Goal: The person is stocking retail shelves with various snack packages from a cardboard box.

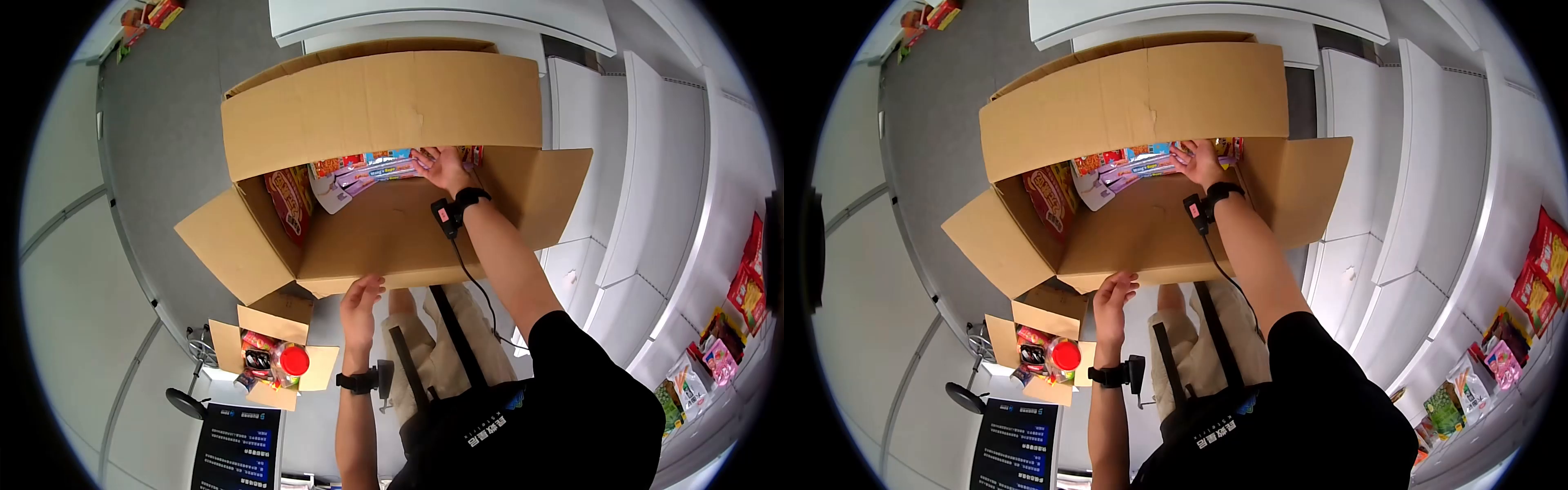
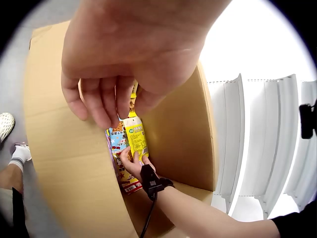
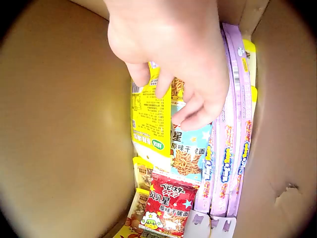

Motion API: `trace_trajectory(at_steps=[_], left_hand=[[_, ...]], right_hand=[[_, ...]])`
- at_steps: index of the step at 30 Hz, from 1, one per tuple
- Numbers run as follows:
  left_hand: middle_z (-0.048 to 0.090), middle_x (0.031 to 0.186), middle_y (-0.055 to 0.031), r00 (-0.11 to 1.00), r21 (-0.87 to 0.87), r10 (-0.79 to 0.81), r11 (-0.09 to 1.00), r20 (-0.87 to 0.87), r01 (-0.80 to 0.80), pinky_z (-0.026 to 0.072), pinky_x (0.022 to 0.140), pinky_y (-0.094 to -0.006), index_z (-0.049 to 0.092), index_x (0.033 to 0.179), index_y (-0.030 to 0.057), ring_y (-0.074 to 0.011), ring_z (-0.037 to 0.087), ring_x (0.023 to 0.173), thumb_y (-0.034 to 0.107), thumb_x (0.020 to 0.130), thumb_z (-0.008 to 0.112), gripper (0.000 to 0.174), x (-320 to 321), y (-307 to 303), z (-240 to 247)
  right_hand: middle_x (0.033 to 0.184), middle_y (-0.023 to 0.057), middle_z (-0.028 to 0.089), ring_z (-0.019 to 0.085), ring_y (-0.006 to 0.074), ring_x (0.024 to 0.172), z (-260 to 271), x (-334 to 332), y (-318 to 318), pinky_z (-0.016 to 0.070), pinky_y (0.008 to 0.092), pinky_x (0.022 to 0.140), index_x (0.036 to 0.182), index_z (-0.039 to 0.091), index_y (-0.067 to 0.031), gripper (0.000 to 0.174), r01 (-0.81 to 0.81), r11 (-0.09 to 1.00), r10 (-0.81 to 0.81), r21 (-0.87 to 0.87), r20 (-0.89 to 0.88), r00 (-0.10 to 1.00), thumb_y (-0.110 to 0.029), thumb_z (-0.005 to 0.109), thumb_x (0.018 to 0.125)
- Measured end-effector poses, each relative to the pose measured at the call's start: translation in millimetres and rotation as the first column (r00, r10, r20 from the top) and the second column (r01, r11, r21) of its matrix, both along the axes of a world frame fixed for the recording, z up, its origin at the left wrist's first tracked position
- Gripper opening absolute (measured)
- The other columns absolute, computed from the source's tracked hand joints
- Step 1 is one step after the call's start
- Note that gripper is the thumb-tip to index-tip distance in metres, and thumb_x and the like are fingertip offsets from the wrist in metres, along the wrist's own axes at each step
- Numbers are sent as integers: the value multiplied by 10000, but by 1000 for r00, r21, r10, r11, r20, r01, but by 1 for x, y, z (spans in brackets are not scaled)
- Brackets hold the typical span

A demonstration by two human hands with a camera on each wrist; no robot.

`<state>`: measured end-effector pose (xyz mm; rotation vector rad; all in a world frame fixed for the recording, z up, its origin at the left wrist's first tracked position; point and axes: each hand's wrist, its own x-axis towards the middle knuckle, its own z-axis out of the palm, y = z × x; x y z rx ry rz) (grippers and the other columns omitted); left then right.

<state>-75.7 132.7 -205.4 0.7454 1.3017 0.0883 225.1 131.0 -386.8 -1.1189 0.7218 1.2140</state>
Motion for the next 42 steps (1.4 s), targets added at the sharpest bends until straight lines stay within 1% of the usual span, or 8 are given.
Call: trace_trajectory(at_steps=[5,8,14,16,23,31,35,42], left_hand=[[649,1009,-80,998,-22,-19,1000,-56,18,450,814,-293,611,1071,-4,-160,592,907,247,914,562,300,-8,1,2],[646,1015,-80,999,-22,-5,1000,-38,4,452,813,-290,612,1071,-2,-162,594,903,247,914,562,298,-11,3,5],[643,1025,-77,999,-13,26,1000,-25,-27,456,808,-282,615,1069,6,-158,599,900,243,916,560,287,-20,9,12],[644,1024,-75,999,-1,32,999,-11,-32,456,806,-279,616,1066,10,-154,599,900,239,918,557,279,-27,10,17],[644,1034,-77,999,83,10,996,50,-14,456,789,-256,607,1073,22,-127,589,882,232,921,554,265,-60,5,52],[643,1007,-58,997,271,-21,963,77,-1,448,785,-263,609,1069,14,-145,598,881,210,893,594,263,-78,14,140],[608,1083,-84,985,434,-75,901,155,0,448,842,-291,546,1181,-2,-155,578,948,169,875,596,354,-73,23,182],[484,1284,-159,851,667,-365,745,378,23,413,955,-326,329,1371,-9,-219,501,1148,82,892,534,529,-43,11,236]], right_hand=[[1247,19,446,476,225,1087,-14,2,7,373,439,934,1186,480,-138,408,123,987,-121,100,-33,992,-439,459,911],[1201,28,457,468,216,1057,-16,0,9,409,411,883,1166,482,-136,386,103,987,-102,127,-13,995,-432,437,922],[1108,71,493,509,213,914,40,-14,-4,459,339,765,1176,486,-45,412,190,952,-175,240,-82,981,-372,477,925],[1075,89,494,515,214,873,59,-20,-16,461,338,762,1171,491,-6,447,257,931,-204,259,-214,955,-377,492,922],[950,90,505,517,199,834,173,-54,-58,452,328,744,1151,508,54,542,200,916,-124,347,-229,965,-429,518,905],[875,67,517,514,183,816,307,-102,-105,435,309,738,1166,513,82,632,63,849,42,525,-186,982,-492,493,900],[873,62,532,508,169,808,367,-121,-124,428,297,748,1176,516,92,682,13,802,93,597,-146,985,-529,467,900],[832,51,509,473,149,772,454,-148,-159,411,272,719,1216,513,99,714,-116,688,215,716,-49,975,-543,424,916]])
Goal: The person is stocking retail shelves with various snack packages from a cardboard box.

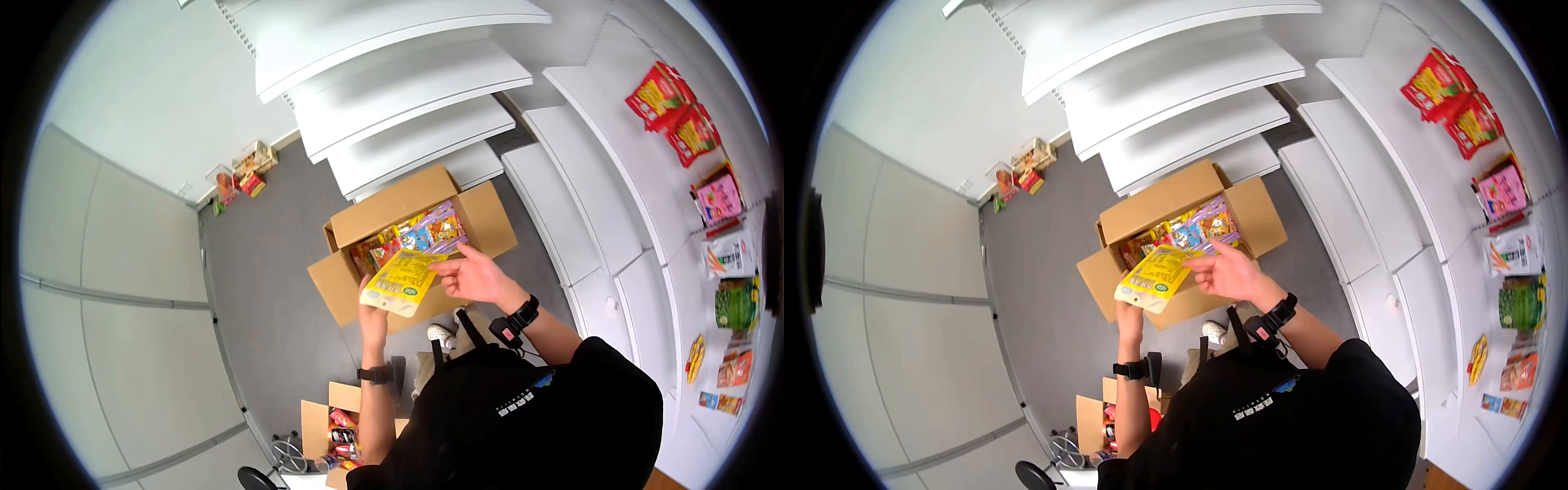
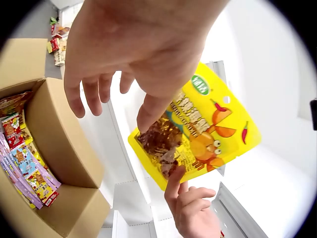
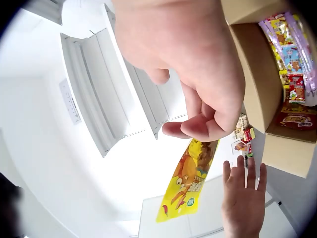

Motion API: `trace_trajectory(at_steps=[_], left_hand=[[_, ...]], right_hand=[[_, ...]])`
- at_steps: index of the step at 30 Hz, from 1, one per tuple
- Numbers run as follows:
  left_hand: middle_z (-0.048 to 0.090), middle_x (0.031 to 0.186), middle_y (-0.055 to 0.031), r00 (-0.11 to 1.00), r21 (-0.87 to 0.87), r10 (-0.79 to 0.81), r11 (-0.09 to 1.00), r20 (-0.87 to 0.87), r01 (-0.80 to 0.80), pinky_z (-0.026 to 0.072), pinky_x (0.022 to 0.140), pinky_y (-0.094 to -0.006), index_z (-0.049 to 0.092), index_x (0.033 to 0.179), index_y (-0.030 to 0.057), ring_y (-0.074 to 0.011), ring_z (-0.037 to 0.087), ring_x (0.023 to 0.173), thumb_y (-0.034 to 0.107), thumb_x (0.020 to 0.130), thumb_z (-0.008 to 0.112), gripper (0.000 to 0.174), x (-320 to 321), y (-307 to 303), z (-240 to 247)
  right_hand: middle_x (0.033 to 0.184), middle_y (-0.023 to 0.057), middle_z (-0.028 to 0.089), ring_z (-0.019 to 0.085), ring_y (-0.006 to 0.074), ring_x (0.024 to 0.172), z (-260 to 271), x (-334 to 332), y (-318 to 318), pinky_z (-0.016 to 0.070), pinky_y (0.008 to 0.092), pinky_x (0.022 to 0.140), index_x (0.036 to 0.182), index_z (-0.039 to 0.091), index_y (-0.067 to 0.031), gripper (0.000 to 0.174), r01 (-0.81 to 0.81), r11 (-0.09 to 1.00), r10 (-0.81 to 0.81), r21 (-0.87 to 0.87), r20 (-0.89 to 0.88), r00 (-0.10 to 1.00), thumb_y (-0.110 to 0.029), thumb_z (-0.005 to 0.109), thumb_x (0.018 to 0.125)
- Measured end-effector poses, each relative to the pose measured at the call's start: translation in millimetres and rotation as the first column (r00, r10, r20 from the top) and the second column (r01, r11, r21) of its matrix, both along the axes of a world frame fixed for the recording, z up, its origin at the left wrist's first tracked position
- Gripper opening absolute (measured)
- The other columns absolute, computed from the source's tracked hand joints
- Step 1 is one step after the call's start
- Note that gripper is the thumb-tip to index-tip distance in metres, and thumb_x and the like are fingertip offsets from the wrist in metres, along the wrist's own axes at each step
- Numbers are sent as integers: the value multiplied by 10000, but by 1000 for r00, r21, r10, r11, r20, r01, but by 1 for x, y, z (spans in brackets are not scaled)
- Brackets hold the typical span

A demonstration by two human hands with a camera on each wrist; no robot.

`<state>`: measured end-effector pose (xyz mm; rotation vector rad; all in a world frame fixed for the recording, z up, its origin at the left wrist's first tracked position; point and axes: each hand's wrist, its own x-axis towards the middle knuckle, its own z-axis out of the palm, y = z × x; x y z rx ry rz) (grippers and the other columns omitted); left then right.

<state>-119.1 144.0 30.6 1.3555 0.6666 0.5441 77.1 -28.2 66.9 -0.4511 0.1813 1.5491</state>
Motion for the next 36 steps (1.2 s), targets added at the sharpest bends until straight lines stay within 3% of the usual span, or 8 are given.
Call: trace_trajectory(at_steps=[5,8,11,14,17,23,29,36], left_hand=[[437,1334,-167,987,182,-100,980,127,76,380,1004,-351,301,1406,29,-245,442,1218,105,913,500,537,13,-20,53],[452,1321,-149,981,528,-183,841,64,122,382,1002,-352,426,1333,19,-241,452,1206,116,920,498,431,16,-19,58],[492,1278,-129,962,564,-264,805,67,181,391,981,-338,537,1224,2,-224,483,1166,107,910,531,331,18,-26,74],[559,1182,-110,958,223,-271,943,92,246,415,921,-308,585,1109,-18,-181,526,1077,105,899,574,243,21,-43,64],[603,1079,-72,957,96,-269,961,104,260,425,861,-280,580,1058,-20,-133,539,993,109,896,598,208,25,-73,82],[618,1012,-38,929,169,-316,943,193,286,426,809,-245,551,1085,-16,-96,548,905,115,935,541,199,27,-141,97],[613,956,-16,917,187,-352,929,186,319,417,743,-228,563,1069,-13,-73,529,834,101,929,547,181,6,-221,106],[627,962,-24,883,100,-411,911,225,399,432,757,-219,574,1040,-7,-62,547,841,112,932,549,163,-16,-316,121]], right_hand=[[803,17,423,409,131,724,42,-11,-26,383,252,668,1221,521,90,686,-14,1000,13,27,34,999,-521,405,932],[792,16,411,407,129,712,52,-13,-42,380,251,660,1229,517,89,689,-3,997,-4,77,96,995,-522,397,935],[856,38,487,407,133,706,57,-13,-53,383,253,662,1202,535,83,673,33,996,-39,86,75,996,-520,402,934],[1015,87,568,413,138,709,77,-17,-73,389,259,663,1143,561,74,631,106,991,-110,82,49,993,-503,410,937],[1134,134,583,428,147,718,52,-11,-100,399,264,673,1080,583,44,569,113,978,-126,176,68,990,-483,424,937],[992,113,629,446,152,703,61,-41,-172,412,271,696,1093,584,-18,442,189,982,-187,17,251,950,-414,461,937],[778,29,559,429,124,649,75,-77,-257,386,249,639,1024,600,-33,326,238,971,-229,36,443,867,-326,484,942],[721,-54,515,366,45,608,101,-124,-350,287,212,547,940,617,-46,182,321,947,-182,-21,787,589,-215,620,873]])
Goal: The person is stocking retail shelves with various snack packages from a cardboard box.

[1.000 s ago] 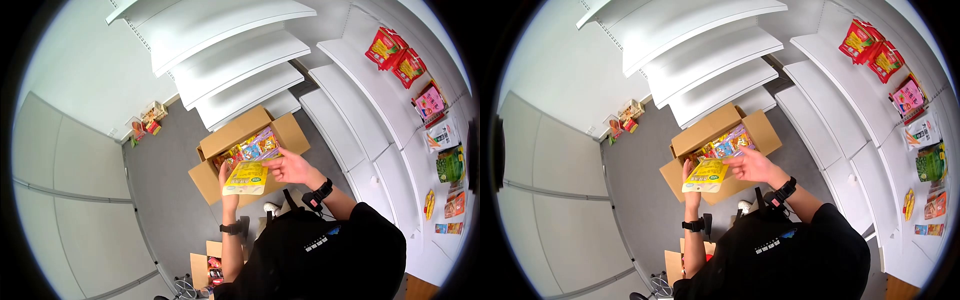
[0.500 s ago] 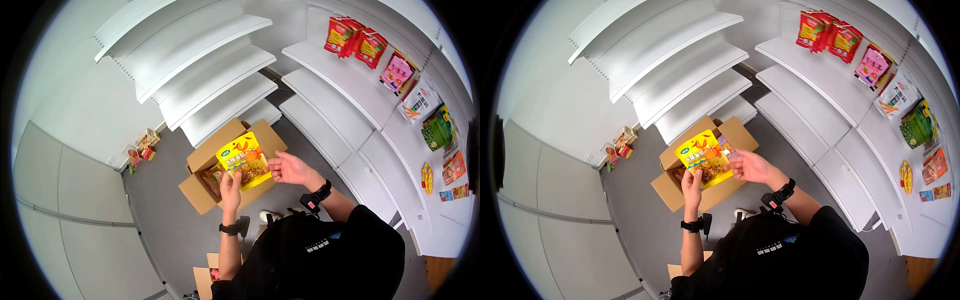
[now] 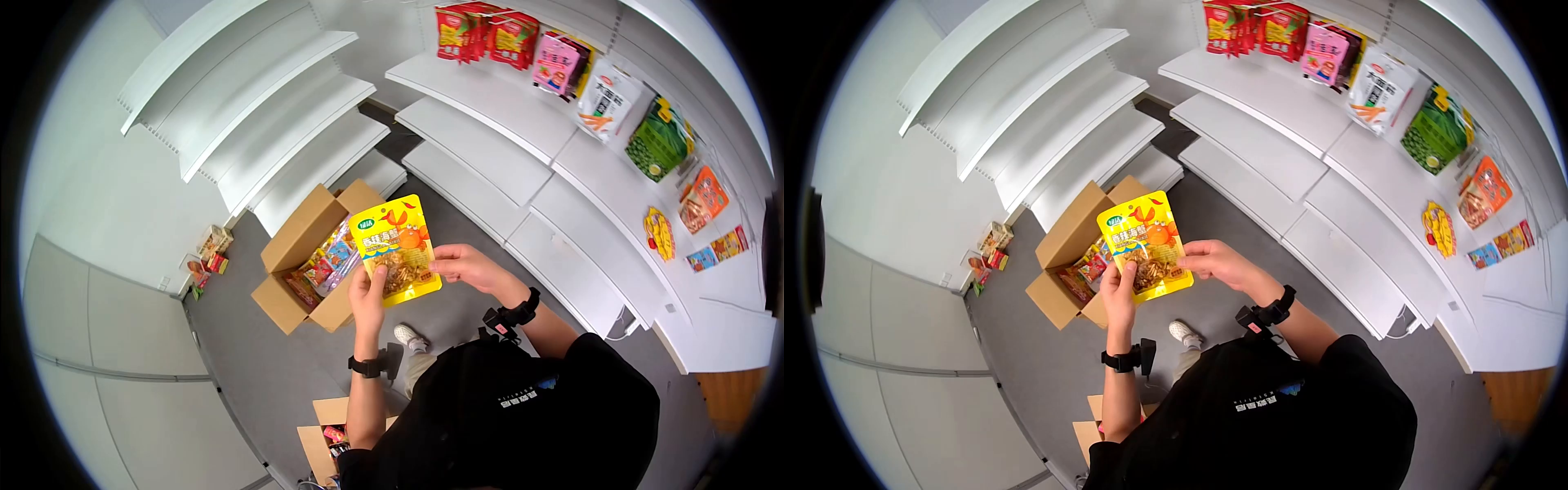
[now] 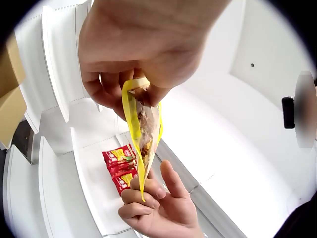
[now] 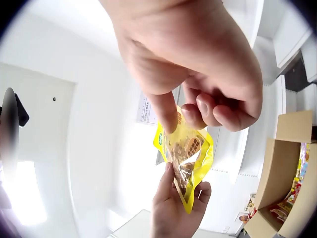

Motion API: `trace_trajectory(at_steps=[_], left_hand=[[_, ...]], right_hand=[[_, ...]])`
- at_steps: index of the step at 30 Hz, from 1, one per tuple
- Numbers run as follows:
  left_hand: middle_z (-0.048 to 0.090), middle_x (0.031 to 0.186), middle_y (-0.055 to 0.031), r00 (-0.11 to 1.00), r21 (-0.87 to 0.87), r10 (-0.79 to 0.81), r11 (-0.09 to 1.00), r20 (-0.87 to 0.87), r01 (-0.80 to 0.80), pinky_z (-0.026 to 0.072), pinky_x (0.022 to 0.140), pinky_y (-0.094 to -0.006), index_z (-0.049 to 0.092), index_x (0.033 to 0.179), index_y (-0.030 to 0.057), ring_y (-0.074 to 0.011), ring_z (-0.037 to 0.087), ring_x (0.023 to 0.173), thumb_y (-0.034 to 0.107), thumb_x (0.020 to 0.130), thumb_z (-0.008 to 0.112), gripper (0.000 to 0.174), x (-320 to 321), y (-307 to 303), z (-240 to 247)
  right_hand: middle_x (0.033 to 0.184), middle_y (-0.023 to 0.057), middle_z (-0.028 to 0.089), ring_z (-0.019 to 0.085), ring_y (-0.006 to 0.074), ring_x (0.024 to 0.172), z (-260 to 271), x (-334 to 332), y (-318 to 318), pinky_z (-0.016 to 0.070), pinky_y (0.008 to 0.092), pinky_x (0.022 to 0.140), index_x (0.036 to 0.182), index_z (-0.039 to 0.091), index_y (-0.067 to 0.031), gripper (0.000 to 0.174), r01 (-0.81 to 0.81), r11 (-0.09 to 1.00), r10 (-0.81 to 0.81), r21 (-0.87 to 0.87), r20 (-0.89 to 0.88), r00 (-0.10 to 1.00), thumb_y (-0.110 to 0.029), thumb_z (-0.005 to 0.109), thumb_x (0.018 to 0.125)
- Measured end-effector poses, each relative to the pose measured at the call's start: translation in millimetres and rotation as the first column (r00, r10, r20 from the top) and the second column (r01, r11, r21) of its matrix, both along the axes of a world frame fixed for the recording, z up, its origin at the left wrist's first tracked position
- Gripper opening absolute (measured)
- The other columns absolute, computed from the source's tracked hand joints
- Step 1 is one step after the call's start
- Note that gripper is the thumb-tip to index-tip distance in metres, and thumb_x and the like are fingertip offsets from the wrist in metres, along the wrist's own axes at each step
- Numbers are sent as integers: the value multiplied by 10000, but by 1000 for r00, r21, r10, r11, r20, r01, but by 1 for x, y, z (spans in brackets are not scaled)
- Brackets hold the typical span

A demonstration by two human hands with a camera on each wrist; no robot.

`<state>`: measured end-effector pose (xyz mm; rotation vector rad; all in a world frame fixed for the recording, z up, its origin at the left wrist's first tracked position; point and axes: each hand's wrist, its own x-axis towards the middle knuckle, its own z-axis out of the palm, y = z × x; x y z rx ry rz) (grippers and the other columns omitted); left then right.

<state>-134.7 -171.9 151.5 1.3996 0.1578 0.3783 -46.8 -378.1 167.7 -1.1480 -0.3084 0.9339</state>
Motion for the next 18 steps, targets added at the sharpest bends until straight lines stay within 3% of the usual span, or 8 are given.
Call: trace_trajectory(at_steps=[3,7,8,12,17,18], left_hand=[[622,938,-13,1000,-20,-23,1000,19,24,428,738,-213,577,1029,-3,-56,540,823,118,931,556,157,-6,-33,12],[614,912,0,1000,-10,15,1000,3,-15,418,703,-202,580,1026,2,-43,524,789,135,932,559,164,-16,-57,29],[626,937,-12,1000,3,8,1000,-7,-8,425,744,-207,586,1014,1,-48,538,823,130,930,556,157,-20,-60,31],[627,967,-19,1000,25,-2,1000,4,2,431,760,-216,586,1064,2,-58,548,848,144,933,553,197,-30,-70,36],[602,873,14,998,35,60,998,30,-61,404,673,-190,594,1017,4,-34,507,755,173,931,569,191,-52,-84,46],[603,869,13,997,25,70,997,29,-70,405,670,-189,595,1012,4,-34,507,751,174,931,569,190,-58,-84,46]], right_hand=[[761,-46,546,379,28,628,15,-19,-33,291,208,555,944,632,-19,215,50,990,-31,-129,144,989,-216,641,859],[741,-44,554,393,30,625,10,-39,-58,298,216,542,894,642,-23,218,93,986,-53,-139,268,962,-237,650,848],[724,-47,551,398,32,621,6,-44,-62,302,219,537,880,641,-26,217,106,986,-64,-129,294,954,-241,646,850],[682,-54,503,389,31,610,15,-63,-73,295,216,532,846,623,-34,194,166,982,-138,-84,266,954,-227,638,855],[648,-67,459,375,30,596,12,-82,-72,287,210,531,803,598,-52,176,211,976,-187,-49,299,936,-214,623,868],[674,-67,481,381,28,609,9,-85,-72,287,208,535,862,616,-44,174,187,982,-167,-35,312,935,-217,619,875]])
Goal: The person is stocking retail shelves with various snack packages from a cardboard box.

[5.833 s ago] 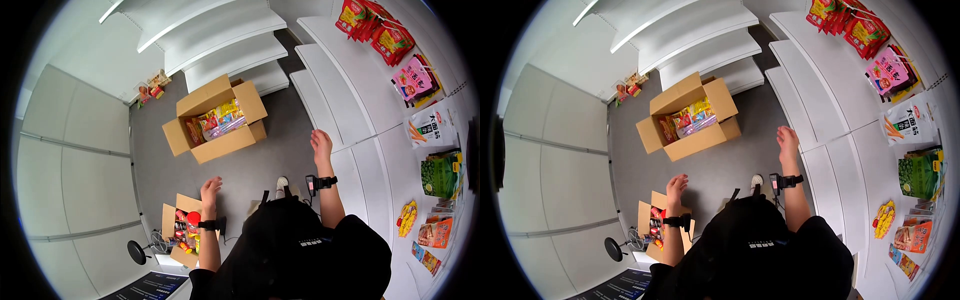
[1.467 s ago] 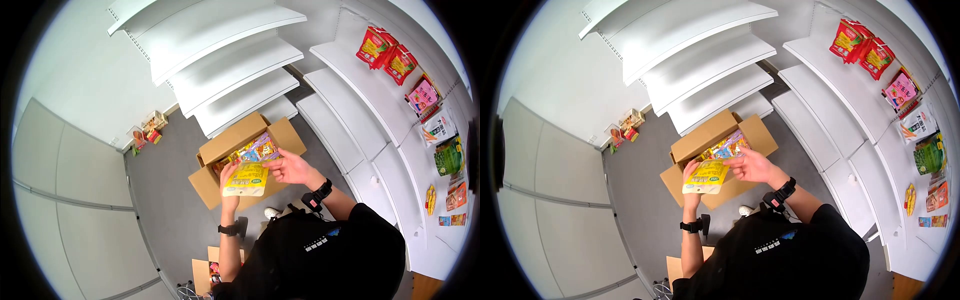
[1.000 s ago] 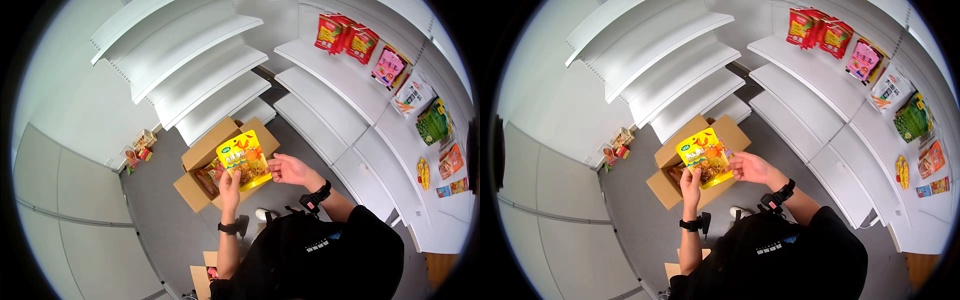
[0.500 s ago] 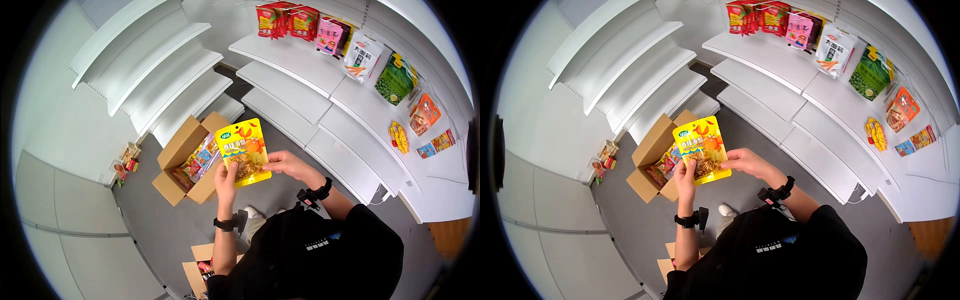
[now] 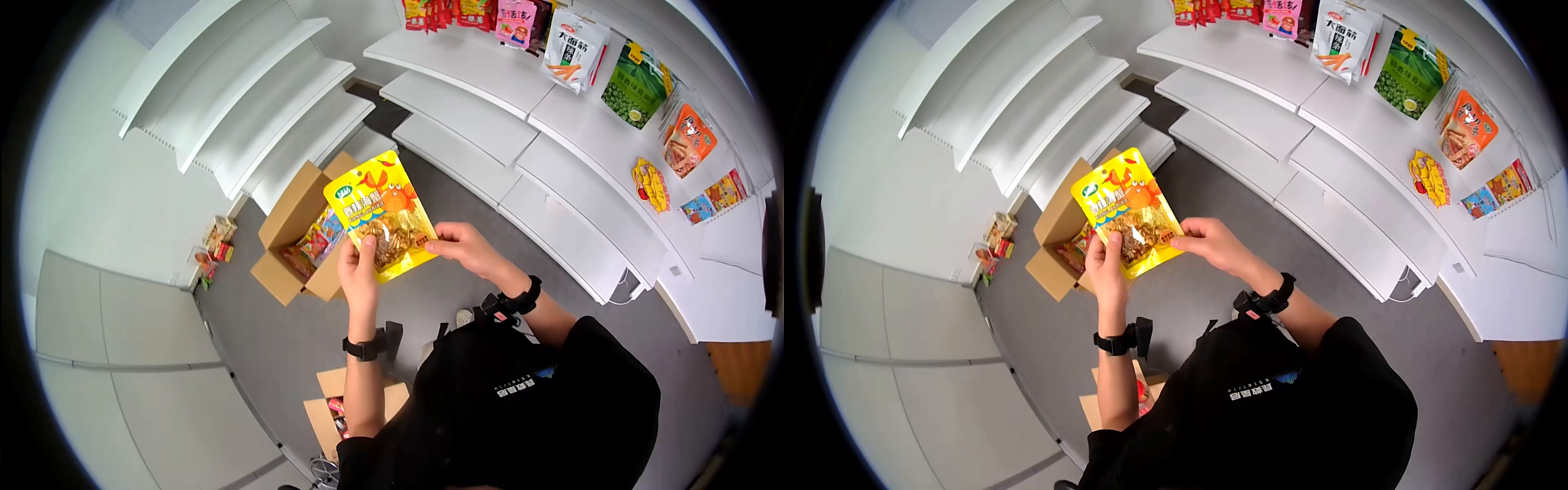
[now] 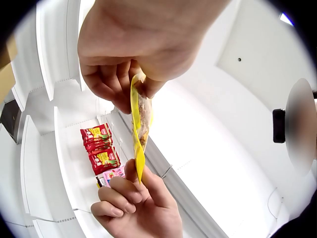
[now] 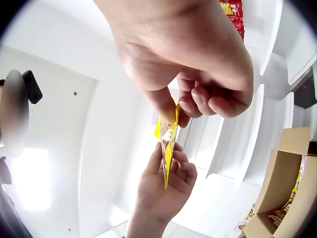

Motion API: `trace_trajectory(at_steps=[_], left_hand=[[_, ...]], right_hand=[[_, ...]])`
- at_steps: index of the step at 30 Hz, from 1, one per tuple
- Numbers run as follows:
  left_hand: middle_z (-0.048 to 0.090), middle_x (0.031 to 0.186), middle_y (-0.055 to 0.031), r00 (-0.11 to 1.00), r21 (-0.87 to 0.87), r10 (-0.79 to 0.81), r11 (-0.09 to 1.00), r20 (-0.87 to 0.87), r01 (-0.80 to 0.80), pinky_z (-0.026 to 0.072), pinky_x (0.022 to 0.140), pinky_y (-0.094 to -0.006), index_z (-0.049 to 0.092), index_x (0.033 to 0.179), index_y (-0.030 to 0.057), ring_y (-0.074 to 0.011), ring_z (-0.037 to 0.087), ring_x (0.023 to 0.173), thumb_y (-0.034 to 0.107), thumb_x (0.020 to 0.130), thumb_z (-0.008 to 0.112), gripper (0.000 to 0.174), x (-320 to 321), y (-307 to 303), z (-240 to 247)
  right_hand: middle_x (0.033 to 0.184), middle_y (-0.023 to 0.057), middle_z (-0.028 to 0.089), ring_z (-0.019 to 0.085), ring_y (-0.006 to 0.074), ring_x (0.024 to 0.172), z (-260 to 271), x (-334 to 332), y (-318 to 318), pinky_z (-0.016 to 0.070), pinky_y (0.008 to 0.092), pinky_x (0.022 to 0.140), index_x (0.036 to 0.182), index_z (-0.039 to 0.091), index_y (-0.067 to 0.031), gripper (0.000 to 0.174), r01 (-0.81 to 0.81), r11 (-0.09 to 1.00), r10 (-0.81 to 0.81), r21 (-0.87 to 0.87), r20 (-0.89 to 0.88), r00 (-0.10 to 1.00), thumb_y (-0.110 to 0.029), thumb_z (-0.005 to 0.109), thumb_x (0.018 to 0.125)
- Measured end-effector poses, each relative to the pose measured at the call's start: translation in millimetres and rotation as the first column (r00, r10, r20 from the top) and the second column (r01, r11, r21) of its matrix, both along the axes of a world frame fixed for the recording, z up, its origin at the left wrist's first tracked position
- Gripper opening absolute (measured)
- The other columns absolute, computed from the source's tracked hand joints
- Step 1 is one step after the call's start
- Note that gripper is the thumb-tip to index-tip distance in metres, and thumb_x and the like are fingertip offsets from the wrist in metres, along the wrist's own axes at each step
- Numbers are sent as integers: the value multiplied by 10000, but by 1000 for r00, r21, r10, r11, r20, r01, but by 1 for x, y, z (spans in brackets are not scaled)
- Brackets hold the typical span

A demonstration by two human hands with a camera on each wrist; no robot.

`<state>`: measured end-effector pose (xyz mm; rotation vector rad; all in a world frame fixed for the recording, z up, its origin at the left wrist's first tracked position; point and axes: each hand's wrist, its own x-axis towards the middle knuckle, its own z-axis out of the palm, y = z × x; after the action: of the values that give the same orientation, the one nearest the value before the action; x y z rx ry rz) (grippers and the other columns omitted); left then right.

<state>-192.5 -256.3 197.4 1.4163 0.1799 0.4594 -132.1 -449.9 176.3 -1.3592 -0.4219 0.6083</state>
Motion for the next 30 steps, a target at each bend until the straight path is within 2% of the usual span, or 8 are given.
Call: trace_trajectory(at_steps=[6,9,15,18,21,24,27,30], left_hand=[[620,866,-9,996,-20,83,996,13,-83,426,675,-190,594,1014,0,-43,531,737,183,926,578,204,-46,-3,5],[629,877,-18,991,-45,131,990,30,-130,440,684,-195,592,1030,-7,-49,548,751,180,927,577,214,-75,-8,11],[627,873,-10,984,-9,170,985,57,-170,429,677,-189,592,1028,-19,-37,534,747,183,926,583,227,-132,-26,16],[627,994,-42,992,-45,123,992,8,-122,437,803,-228,574,1101,-29,-81,560,874,174,928,568,267,-162,-40,11],[631,989,-45,994,-18,110,994,20,-110,444,796,-228,577,1095,-36,-86,569,871,182,927,571,275,-184,-64,4],[628,864,-8,997,-17,81,997,8,-81,425,668,-184,596,1014,-14,-33,526,727,180,923,588,214,-200,-91,1],[628,852,-5,996,-20,90,996,21,-89,424,660,-181,598,1007,-14,-32,527,721,178,920,592,211,-208,-124,0],[631,853,-7,1000,-22,-19,1000,-20,19,430,662,-185,600,1009,-15,-35,532,724,166,918,593,202,-214,-142,-9]], right_hand=[[871,4,614,525,47,764,11,-37,17,434,217,666,1012,607,28,235,-54,989,57,139,-19,998,-166,613,879],[917,17,623,545,59,803,12,-56,19,455,229,708,1047,592,30,249,-129,985,126,115,27,992,-154,610,880],[922,24,624,542,55,804,11,-108,6,459,235,709,1076,568,37,271,-135,982,127,136,67,990,-151,600,884],[947,31,626,547,61,819,11,-140,-13,466,241,718,1075,566,42,274,-151,976,140,155,80,987,-151,597,883],[971,32,627,555,71,831,16,-170,-38,471,249,724,1079,565,45,284,-103,967,98,232,34,995,-154,598,879],[985,39,628,563,84,861,10,-189,-66,474,256,753,1089,567,46,299,-100,990,90,97,102,991,-157,606,874],[992,49,628,569,91,876,7,-207,-91,474,258,772,1098,570,41,302,-43,986,37,164,40,999,-150,610,868],[1000,58,628,576,102,893,14,-221,-122,477,264,788,1101,572,39,298,-12,992,15,128,-20,1000,-138,609,864]])
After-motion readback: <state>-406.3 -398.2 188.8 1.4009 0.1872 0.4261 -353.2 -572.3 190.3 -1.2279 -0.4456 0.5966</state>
